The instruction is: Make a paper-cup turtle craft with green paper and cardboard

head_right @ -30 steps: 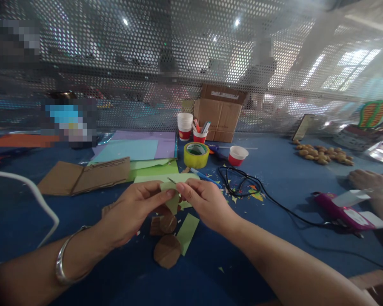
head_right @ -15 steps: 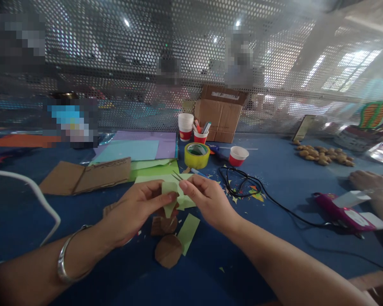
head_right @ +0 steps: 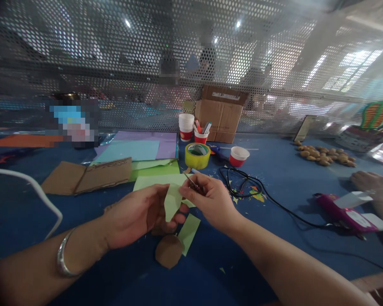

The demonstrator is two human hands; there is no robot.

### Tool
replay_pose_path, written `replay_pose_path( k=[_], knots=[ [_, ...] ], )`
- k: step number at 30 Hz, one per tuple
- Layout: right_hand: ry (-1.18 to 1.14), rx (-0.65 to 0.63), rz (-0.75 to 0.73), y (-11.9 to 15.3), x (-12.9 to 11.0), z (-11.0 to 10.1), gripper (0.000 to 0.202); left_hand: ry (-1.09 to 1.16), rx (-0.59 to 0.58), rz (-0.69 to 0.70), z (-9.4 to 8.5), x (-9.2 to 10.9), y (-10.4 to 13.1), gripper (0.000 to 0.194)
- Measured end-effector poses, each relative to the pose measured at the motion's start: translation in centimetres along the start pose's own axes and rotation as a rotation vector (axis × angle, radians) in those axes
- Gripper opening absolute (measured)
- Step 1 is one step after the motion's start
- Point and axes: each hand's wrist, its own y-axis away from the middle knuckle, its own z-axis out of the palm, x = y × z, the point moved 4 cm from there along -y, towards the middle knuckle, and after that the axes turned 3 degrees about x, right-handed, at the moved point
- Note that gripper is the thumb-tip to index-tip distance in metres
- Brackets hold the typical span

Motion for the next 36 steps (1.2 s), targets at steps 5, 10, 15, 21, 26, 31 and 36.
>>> replay_pose_path(
  k=[5,10,15,21,26,31,36],
  knots=[
    [-0.028,-0.011,-0.004,0.1,-0.1,0.1,0.026,-0.041,-0.009,-0.012,-0.3,-0.2,0.0,0.025],
    [0.012,-0.013,-0.008,0.0,-0.1,0.0,0.029,-0.075,-0.056,0.041,-0.3,-0.3,0.2,0.015],
    [0.008,0.021,0.007,0.1,0.3,-0.3,0.037,-0.022,0.045,0.157,-0.9,0.2,0.0,0.023],
    [0.034,-0.009,0.060,0.1,0.8,-0.2,0.043,0.026,0.175,0.378,-1.6,1.3,0.0,0.022],
    [0.082,-0.071,0.069,-0.1,0.8,0.2,0.042,0.129,0.272,0.416,-1.7,1.6,0.1,0.015],
    [0.073,-0.106,0.086,-0.1,0.9,0.6,0.043,0.215,0.300,0.444,-1.4,1.4,0.2,0.011],
    [0.039,-0.120,0.105,0.0,1.0,0.8,0.044,0.296,0.334,0.444,-1.0,0.9,0.3,0.014]
  ],
)
